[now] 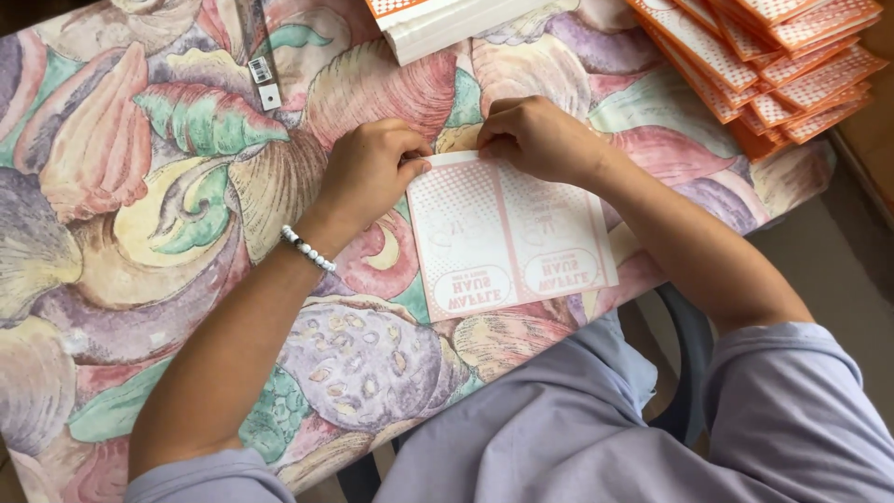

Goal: Folding flat paper bag templates into their final shape and stacking them on a table.

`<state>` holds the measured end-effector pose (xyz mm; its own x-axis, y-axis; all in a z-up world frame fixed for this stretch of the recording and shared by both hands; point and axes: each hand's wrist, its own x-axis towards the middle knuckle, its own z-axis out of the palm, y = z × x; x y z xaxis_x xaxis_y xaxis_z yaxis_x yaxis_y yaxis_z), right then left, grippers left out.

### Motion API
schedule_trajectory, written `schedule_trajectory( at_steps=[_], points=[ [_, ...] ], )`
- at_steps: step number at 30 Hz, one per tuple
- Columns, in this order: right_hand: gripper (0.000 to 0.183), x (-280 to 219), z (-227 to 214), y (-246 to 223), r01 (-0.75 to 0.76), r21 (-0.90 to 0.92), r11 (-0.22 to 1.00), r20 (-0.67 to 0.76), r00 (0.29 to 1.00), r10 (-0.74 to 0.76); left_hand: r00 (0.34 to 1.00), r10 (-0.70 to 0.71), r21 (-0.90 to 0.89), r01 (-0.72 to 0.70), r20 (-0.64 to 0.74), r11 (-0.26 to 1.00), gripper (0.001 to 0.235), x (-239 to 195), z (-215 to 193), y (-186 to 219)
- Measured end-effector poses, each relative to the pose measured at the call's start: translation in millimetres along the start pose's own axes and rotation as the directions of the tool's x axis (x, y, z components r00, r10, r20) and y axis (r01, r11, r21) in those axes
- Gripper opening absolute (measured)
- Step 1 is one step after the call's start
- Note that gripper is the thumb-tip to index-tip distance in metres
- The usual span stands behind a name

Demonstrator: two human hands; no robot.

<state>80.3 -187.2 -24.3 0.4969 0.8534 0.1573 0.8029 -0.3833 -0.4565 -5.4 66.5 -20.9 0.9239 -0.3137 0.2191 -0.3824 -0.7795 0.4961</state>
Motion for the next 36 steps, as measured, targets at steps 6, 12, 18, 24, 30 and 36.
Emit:
schedule_trajectory(
  at_steps=[6, 12, 18, 24, 30, 36],
  points=[
    [0.005, -4, 2, -3, 0.038, -0.026, 0.999, -0.049, 0.998, -0.04, 1.0, -0.017, -0.033, 0.017, 0.002, 0.999, 0.01, 3, 3, -6],
    [0.01, -7, 0, -15, 0.08, -0.148, 0.986, -0.083, 0.992, -0.093, 0.993, 0.089, -0.027, -0.091, -0.078, 0.995, 0.008, -1, 5, -11],
    [0.008, -10, 2, -17, 0.049, -0.243, 0.969, -0.077, 0.995, -0.07, 0.993, 0.114, -0.016, -0.113, 0.038, 0.993, 0.011, -2, -2, -12],
    [0.005, -12, -1, -18, 0.068, -0.248, 0.966, -0.091, 0.991, -0.093, 0.988, 0.143, 0.025, -0.144, 0.052, 0.989, 0.011, -3, -5, -10],
    [0.009, -13, -15, -16, 0.074, -0.209, 0.975, 0.004, 0.997, -0.075, 0.978, 0.208, 0.052, -0.207, -0.019, 0.977, 0.012, -4, -1, -16],
    [0.014, -12, -25, -13, 0.062, -0.264, 0.963, 0.126, 0.992, -0.03, 0.951, 0.305, 0.13, -0.297, -0.049, 0.946, 0.013, -8, -2, -17]
  ],
)
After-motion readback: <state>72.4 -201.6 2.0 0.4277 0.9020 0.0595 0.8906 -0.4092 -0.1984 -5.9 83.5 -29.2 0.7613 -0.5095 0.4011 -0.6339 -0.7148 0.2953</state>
